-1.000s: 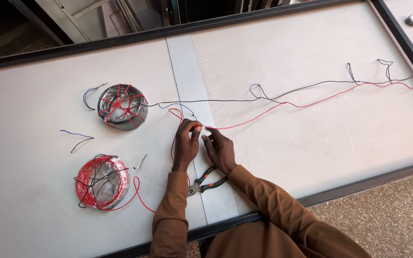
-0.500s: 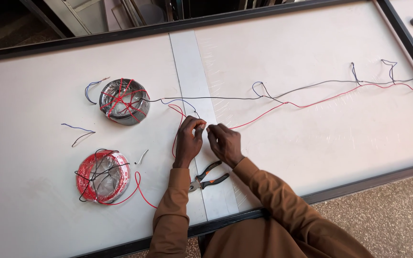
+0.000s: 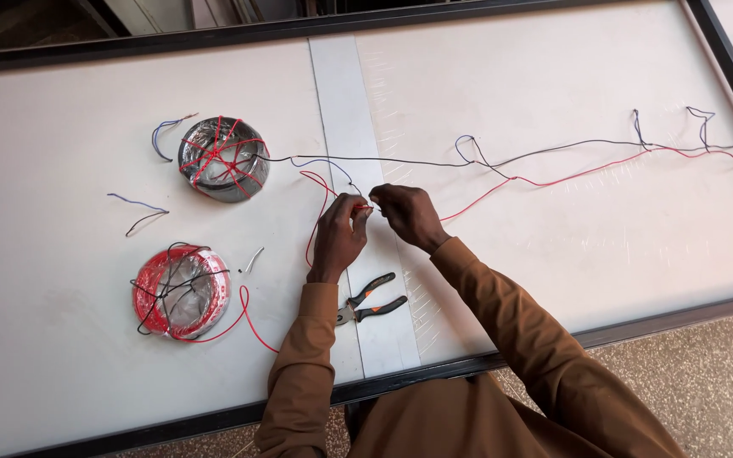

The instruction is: The person strips the insulation from red and black wires using pliers, twists the exposed ends together, and then secures the connections with black electrical tape. The person also uses a utility knife to cut a strip of black tape on the work surface.

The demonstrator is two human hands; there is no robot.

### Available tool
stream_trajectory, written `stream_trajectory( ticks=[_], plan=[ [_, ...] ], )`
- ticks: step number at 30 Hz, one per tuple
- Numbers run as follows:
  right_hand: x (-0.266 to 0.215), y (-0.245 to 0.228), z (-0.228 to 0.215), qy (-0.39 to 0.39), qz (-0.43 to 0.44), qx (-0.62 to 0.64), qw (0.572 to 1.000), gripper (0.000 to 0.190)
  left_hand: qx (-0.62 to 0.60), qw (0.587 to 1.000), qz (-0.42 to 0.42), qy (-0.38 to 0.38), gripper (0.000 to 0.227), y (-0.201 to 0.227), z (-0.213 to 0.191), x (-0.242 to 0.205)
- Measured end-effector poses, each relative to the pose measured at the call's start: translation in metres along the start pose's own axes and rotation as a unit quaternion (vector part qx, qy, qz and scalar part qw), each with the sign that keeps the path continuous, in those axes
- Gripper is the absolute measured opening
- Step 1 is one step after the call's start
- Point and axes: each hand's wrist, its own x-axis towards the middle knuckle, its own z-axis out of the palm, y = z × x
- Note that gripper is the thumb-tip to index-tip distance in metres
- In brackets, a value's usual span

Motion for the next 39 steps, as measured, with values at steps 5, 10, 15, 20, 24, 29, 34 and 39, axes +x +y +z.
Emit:
stream_trajectory(
  ticks=[5,10,15,20,24,29,34,39],
  plan=[
    [0.006,0.000,0.000,-0.025,0.083,0.052,0.995,0.015,0.021,0.999,0.045,0.004,0.004,-0.002,-0.001,0.003],
    [0.016,-0.006,-0.009,-0.093,0.194,0.128,0.968,0.018,0.031,0.995,0.089,0.022,0.011,-0.002,-0.001,0.002],
    [0.021,0.005,-0.014,-0.169,0.275,0.205,0.924,0.017,0.048,0.990,0.128,0.021,0.014,-0.018,0.009,-0.004],
    [0.016,0.015,-0.015,-0.188,0.334,0.221,0.897,0.019,0.083,0.987,0.139,0.008,0.017,-0.015,0.012,-0.004],
    [0.012,0.016,-0.020,-0.196,0.343,0.199,0.897,0.021,0.091,0.988,0.120,-0.031,0.022,-0.011,0.013,-0.004],
    [0.011,-0.001,-0.032,-0.189,0.306,0.122,0.925,0.019,0.088,0.992,0.072,-0.062,0.024,0.004,0.011,-0.001],
    [0.007,0.004,-0.034,-0.197,0.277,0.081,0.937,0.022,0.108,0.990,0.047,-0.079,0.025,0.009,0.015,-0.003],
    [0.001,-0.001,-0.033,-0.140,0.220,-0.032,0.965,0.031,0.078,0.988,-0.031,-0.133,0.020,0.016,0.015,-0.001]
  ],
)
